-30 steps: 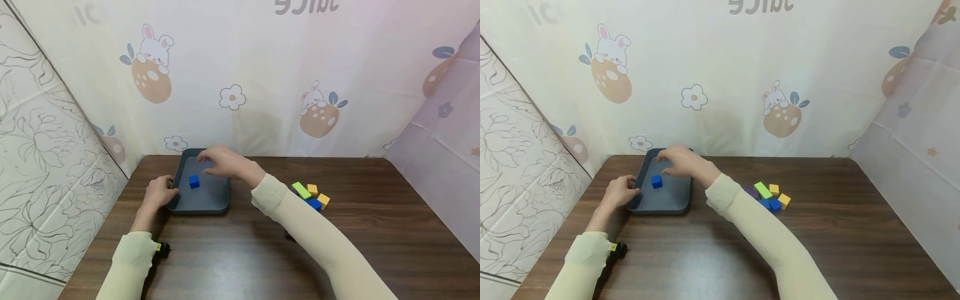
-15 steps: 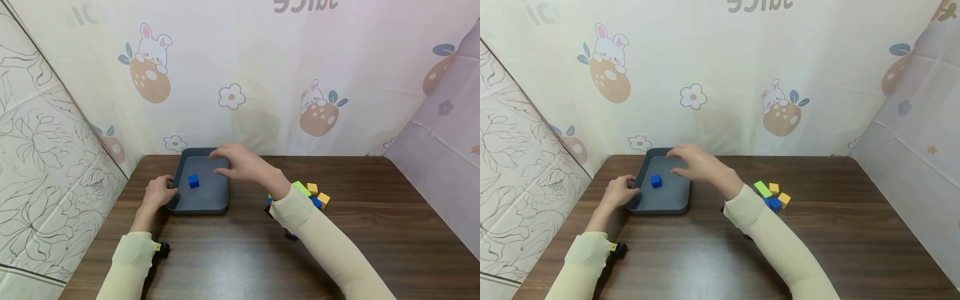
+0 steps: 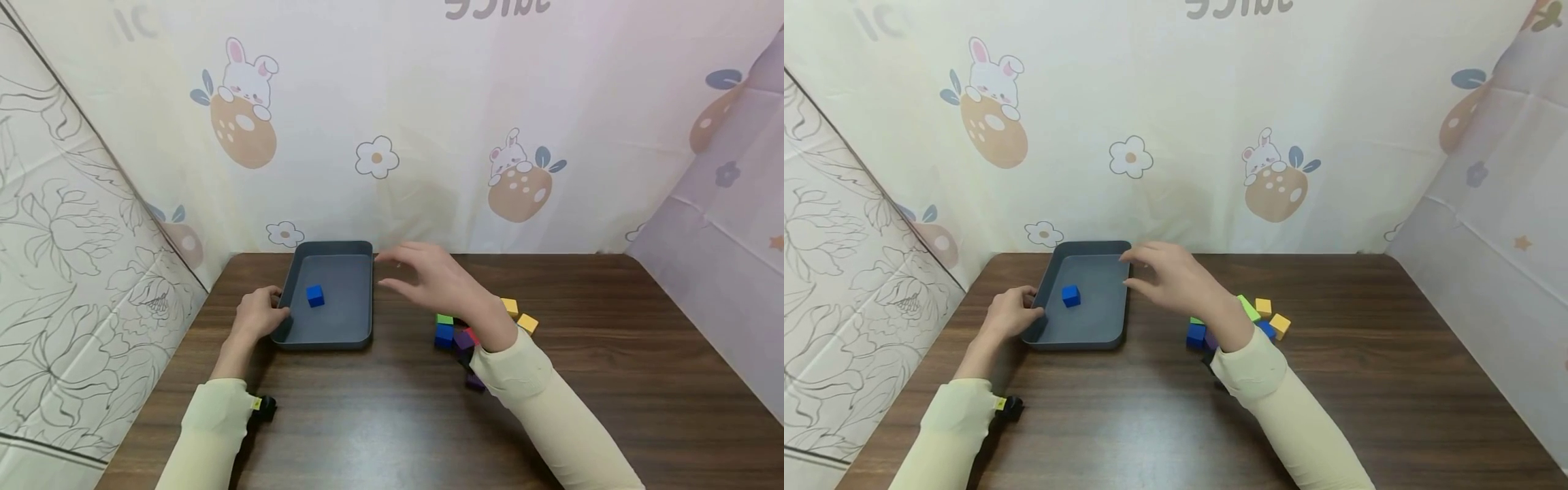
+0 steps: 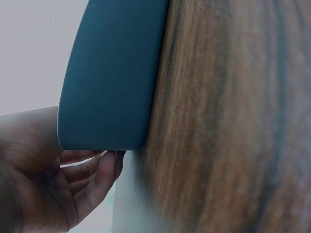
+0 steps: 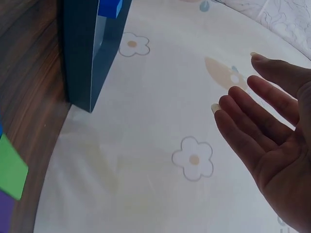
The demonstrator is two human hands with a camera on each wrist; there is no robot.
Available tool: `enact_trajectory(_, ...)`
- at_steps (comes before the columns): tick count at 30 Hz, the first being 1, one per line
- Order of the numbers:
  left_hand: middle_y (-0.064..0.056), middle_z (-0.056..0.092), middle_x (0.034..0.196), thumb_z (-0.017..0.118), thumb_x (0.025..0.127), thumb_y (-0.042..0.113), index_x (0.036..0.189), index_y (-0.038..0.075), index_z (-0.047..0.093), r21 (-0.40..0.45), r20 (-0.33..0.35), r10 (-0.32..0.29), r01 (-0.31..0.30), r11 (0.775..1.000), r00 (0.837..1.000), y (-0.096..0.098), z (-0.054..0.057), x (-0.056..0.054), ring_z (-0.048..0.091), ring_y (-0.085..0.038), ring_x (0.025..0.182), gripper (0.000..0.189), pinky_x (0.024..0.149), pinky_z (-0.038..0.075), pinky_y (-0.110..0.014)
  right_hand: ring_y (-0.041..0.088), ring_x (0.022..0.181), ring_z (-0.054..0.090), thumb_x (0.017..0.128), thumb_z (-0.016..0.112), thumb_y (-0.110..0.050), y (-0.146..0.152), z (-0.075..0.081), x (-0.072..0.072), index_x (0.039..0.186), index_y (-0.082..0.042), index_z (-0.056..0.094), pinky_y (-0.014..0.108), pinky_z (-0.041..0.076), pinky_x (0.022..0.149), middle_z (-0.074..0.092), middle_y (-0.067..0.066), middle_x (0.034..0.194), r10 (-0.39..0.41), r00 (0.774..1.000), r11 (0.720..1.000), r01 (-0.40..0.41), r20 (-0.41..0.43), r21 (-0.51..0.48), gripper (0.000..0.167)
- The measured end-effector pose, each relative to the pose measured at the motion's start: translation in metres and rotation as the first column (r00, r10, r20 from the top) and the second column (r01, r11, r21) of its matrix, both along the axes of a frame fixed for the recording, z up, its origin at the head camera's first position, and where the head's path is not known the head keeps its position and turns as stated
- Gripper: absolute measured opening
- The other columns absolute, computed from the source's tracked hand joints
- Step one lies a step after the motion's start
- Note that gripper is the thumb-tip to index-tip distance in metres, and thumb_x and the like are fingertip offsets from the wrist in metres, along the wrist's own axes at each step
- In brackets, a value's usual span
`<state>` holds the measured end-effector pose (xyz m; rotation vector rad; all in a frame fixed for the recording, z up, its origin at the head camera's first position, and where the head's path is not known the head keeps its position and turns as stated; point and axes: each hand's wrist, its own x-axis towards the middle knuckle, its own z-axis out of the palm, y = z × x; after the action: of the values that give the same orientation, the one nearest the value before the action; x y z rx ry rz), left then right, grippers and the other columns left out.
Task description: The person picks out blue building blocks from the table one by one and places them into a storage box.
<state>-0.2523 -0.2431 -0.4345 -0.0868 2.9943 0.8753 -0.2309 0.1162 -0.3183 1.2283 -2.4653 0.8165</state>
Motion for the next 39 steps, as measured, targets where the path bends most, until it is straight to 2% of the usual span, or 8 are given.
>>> enact_trajectory(9, -0.027, 0.073, 0.116, 0.071, 0.097, 0.016, 0.134, -0.006, 0.063, 0.006, -0.001, -0.001, 0.001, 1.0, 1.0, 0.0, 0.0, 0.0, 0.07, -0.038, 0.097, 0.044, 0.087, 0.058, -0.054, 0.016, 0.107, 0.069, 0.093, 0.083, -0.017, 0.025, -0.004, 0.009, 0.124, -0.01, 0.075, 0.038, 0.058, 0.094, 0.075, 0.001, 0.119, -0.012, 0.998, 0.999, 0.01, -0.057, -0.038, 0.032)
enact_trajectory(14, -0.028, 0.073, 0.116, 0.071, 0.097, 0.017, 0.133, -0.006, 0.063, 0.001, -0.001, -0.001, 0.001, 1.0, 1.0, 0.0, 0.0, 0.0, 0.069, -0.039, 0.098, 0.044, 0.087, 0.057, -0.054, 0.018, 0.108, 0.069, 0.093, 0.084, -0.017, 0.034, -0.005, 0.011, 0.125, -0.011, 0.074, 0.039, 0.058, 0.094, 0.074, 0.001, 0.12, -0.039, 0.998, 0.999, 0.038, -0.04, -0.019, 0.034)
enact_trajectory(19, -0.027, 0.073, 0.115, 0.071, 0.097, 0.017, 0.132, -0.006, 0.064, -0.001, -0.005, -0.002, 0.002, 1.0, 1.0, 0.0, 0.001, 0.0, 0.069, -0.039, 0.099, 0.042, 0.088, 0.057, -0.055, 0.019, 0.108, 0.07, 0.093, 0.084, -0.02, 0.042, -0.009, 0.013, 0.123, -0.01, 0.075, 0.041, 0.058, 0.094, 0.075, 0.002, 0.118, -0.082, 0.997, 0.995, 0.083, -0.012, 0.053, 0.034)
enact_trajectory(27, -0.027, 0.073, 0.115, 0.071, 0.097, 0.017, 0.13, -0.006, 0.065, -0.003, -0.005, -0.002, 0.002, 1.0, 1.0, 0.0, 0.001, -0.001, 0.069, -0.038, 0.097, 0.04, 0.087, 0.058, -0.054, 0.017, 0.098, 0.069, 0.091, 0.086, -0.023, 0.052, -0.017, 0.013, 0.122, -0.01, 0.075, 0.039, 0.059, 0.087, 0.075, 0.002, 0.114, -0.13, 0.991, 0.979, 0.122, 0.039, 0.164, 0.036)
enact_trajectory(33, -0.027, 0.073, 0.116, 0.07, 0.097, 0.017, 0.13, -0.005, 0.065, -0.004, -0.008, 0.002, -0.002, 1.0, 1.0, -0.001, 0.0, 0.0, 0.069, -0.039, 0.099, 0.04, 0.088, 0.057, -0.055, 0.016, 0.095, 0.069, 0.09, 0.086, -0.021, 0.055, -0.025, 0.012, 0.122, -0.008, 0.075, 0.04, 0.059, 0.086, 0.074, 0.002, 0.114, -0.147, 0.983, 0.96, 0.114, 0.112, 0.255, 0.035)
enact_trajectory(39, -0.027, 0.073, 0.116, 0.07, 0.096, 0.016, 0.131, -0.005, 0.065, -0.005, -0.017, -0.01, 0.01, 1.0, 1.0, -0.001, -0.001, -0.001, 0.07, -0.042, 0.103, 0.04, 0.089, 0.056, -0.056, 0.024, 0.101, 0.07, 0.091, 0.086, -0.022, 0.061, -0.036, 0.017, 0.121, -0.008, 0.075, 0.043, 0.057, 0.089, 0.074, 0.002, 0.113, -0.156, 0.976, 0.944, 0.103, 0.15, 0.315, 0.035)
